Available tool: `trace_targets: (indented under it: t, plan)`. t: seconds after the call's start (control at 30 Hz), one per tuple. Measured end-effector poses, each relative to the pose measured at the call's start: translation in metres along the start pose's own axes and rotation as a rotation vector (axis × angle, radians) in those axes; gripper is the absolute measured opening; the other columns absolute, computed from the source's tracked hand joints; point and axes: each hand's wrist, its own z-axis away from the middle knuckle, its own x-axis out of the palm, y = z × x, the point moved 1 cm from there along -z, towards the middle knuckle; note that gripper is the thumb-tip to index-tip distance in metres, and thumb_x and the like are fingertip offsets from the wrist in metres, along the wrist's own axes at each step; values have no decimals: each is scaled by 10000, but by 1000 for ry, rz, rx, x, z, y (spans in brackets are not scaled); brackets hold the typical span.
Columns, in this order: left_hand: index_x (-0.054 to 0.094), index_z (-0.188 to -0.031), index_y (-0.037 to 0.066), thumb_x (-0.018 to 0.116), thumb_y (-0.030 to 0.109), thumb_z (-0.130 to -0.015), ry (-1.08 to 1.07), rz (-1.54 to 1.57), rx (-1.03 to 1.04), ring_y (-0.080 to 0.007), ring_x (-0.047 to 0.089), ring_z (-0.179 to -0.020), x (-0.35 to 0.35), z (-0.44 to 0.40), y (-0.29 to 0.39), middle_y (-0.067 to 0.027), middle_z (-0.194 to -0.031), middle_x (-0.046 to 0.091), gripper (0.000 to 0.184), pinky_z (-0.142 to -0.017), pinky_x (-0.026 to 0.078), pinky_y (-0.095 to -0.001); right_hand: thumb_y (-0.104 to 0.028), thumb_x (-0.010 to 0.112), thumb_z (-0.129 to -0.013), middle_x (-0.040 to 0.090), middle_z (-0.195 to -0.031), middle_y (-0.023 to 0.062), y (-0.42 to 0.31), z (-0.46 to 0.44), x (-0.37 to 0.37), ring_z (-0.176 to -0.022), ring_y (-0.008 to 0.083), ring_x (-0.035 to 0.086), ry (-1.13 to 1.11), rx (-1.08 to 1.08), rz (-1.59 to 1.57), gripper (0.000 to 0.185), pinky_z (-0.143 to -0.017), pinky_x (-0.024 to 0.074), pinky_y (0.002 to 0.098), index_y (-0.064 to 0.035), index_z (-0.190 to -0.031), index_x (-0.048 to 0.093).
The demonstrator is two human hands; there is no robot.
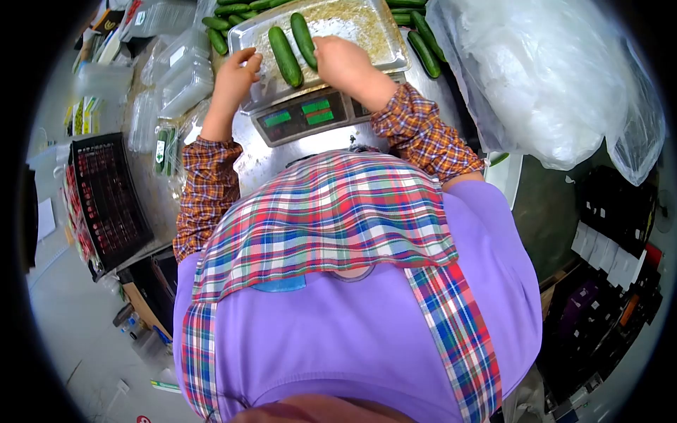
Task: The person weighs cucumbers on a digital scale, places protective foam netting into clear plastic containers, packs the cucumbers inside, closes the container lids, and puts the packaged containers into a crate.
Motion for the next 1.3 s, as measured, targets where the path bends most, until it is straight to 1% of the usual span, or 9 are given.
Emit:
trace_targets:
  t: [0.13,0.4,0.53,0.7,0.77,0.87,1.0,1.1,1.3]
  plan:
    - [575,-1132,-28,619,253,-830,-52,253,-170,-155,615,-782,-21,11,5,-108,-1029,619,415,-612,515,-261,-217,537,-860,617,-1035,197,3,2,-11,-853,363,604,115,-48,0,327,-769,484,415,-57,-1141,588]
    - [559,-1129,-54,612,235,-843,-84,275,-199,-163,621,-791,-27,22,13,-122,-1004,619,410,-620,519,-271,-257,582,-834,635,-1003,146,13,12,-12,-744,307,616,201,-30,-11,321,-688,493,383,-95,-1108,618]
    - [545,-1167,-27,580,235,-878,-129,262,-259,-166,610,-836,-29,24,21,-91,-1039,609,392,-677,503,-260,-252,541,-843,626,-1043,157,11,20,-23,-950,340,587,141,85,-28,316,-820,474,407,-68,-1085,627]
    - [460,-1240,-42,589,362,-861,-222,163,-406,-210,626,-782,-17,15,29,-140,-1017,608,569,-582,529,-306,-240,560,-829,630,-1029,159,19,35,-40,-954,336,586,202,113,-75,295,-817,470,400,-54,-1043,643]
    - [392,-1266,-78,563,497,-843,-278,17,-421,-237,634,-713,-3,4,34,-193,-980,604,734,-517,542,-339,-228,570,-826,636,-1005,154,30,45,-40,-891,313,609,235,135,-113,283,-776,482,381,-49,-1031,645]
    - [361,-1231,-147,550,532,-838,-496,-118,-390,-287,648,-738,14,-11,74,-267,-1006,581,807,-474,533,-325,-195,584,-820,641,-978,147,32,66,-58,-778,266,632,211,275,-210,261,-698,494,345,-43,-1024,644]
    - [118,-1384,-111,567,639,-753,-273,-329,-303,-429,499,-1118,67,-41,59,-363,-1285,371,1078,-897,458,-442,-137,606,-806,640,-958,140,49,94,-59,-644,197,622,232,333,-328,246,-597,482,297,-39,-1029,640]
    - [105,-1387,-106,588,628,-743,-260,-573,-175,-444,512,-1089,88,-52,73,-369,-1284,354,1090,-867,478,-428,-114,610,-801,638,-960,142,54,114,-64,-638,195,611,224,380,-331,253,-591,477,293,-34,-1040,635]
    - [174,-1394,-39,702,414,-675,-260,-617,-13,-438,556,-996,100,-62,73,-336,-1179,454,1000,-836,486,-439,-105,621,-799,640,-948,119,63,129,-61,-600,174,572,266,414,-399,252,-591,468,276,-36,-1041,635]
